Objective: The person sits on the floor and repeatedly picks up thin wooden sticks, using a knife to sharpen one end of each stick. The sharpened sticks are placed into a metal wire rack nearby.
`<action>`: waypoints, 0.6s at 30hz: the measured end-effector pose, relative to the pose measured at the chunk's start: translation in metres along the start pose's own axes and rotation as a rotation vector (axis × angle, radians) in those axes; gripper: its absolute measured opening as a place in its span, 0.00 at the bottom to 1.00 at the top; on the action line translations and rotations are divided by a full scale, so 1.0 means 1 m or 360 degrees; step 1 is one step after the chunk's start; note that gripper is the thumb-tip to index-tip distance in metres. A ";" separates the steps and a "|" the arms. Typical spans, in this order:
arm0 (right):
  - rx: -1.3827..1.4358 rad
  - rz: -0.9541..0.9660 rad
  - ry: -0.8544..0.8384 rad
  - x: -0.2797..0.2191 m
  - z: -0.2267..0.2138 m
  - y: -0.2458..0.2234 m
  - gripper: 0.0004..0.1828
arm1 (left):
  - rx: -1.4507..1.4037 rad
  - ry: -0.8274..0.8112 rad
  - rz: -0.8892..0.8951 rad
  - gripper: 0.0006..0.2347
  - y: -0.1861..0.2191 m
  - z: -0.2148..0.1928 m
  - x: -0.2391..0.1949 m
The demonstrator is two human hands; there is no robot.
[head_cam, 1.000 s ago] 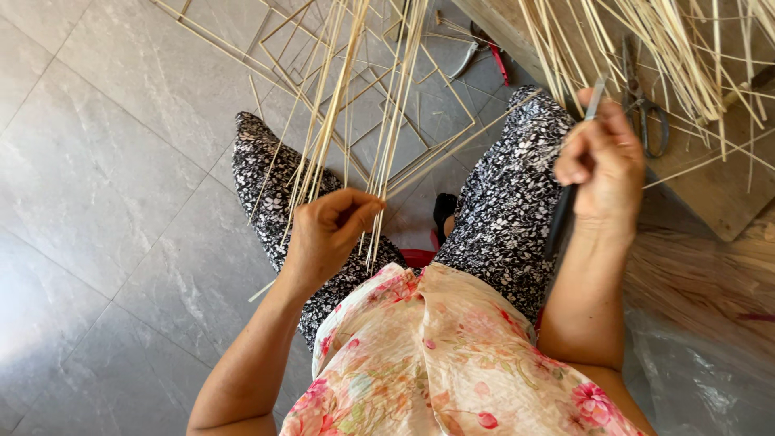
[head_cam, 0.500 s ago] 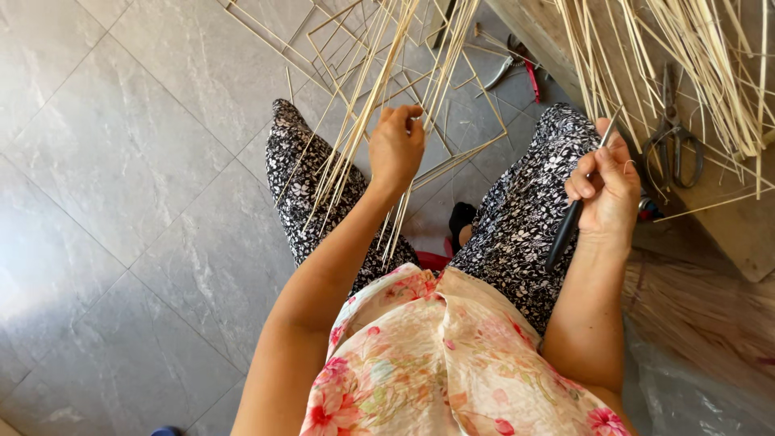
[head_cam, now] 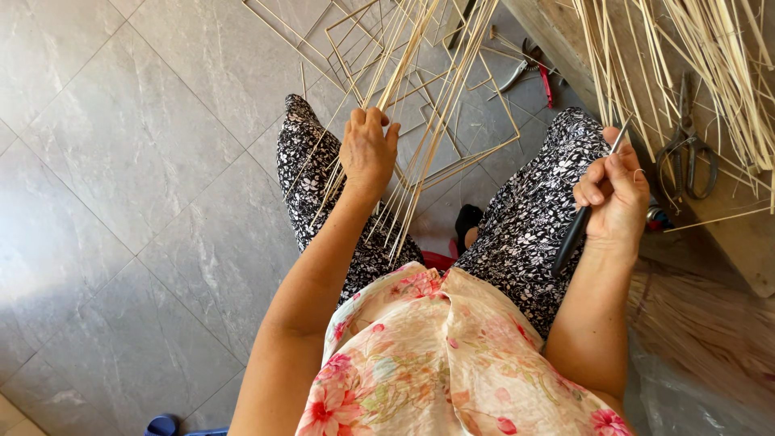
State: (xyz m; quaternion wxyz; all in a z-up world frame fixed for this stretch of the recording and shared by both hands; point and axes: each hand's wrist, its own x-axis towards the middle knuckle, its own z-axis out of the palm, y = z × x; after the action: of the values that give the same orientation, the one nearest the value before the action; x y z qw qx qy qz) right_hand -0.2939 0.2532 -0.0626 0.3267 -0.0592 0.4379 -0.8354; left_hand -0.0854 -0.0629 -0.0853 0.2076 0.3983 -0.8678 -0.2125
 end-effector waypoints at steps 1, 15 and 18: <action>0.0006 0.0003 -0.0015 0.001 0.001 0.001 0.17 | 0.0015 -0.0040 -0.0021 0.10 0.000 0.000 -0.001; -0.0027 -0.0006 0.0010 -0.003 0.008 -0.004 0.16 | -0.0818 -0.0627 -0.0518 0.10 -0.024 -0.007 0.012; -0.0024 0.0009 0.0001 -0.002 0.007 -0.003 0.16 | -0.1431 -0.0862 -0.0801 0.10 -0.033 -0.016 0.017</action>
State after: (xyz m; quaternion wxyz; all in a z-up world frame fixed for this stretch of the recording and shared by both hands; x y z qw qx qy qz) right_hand -0.2909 0.2511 -0.0551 0.3283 -0.0601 0.4444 -0.8313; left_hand -0.0676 -0.0994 -0.0870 0.0701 0.3964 -0.5932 -0.6972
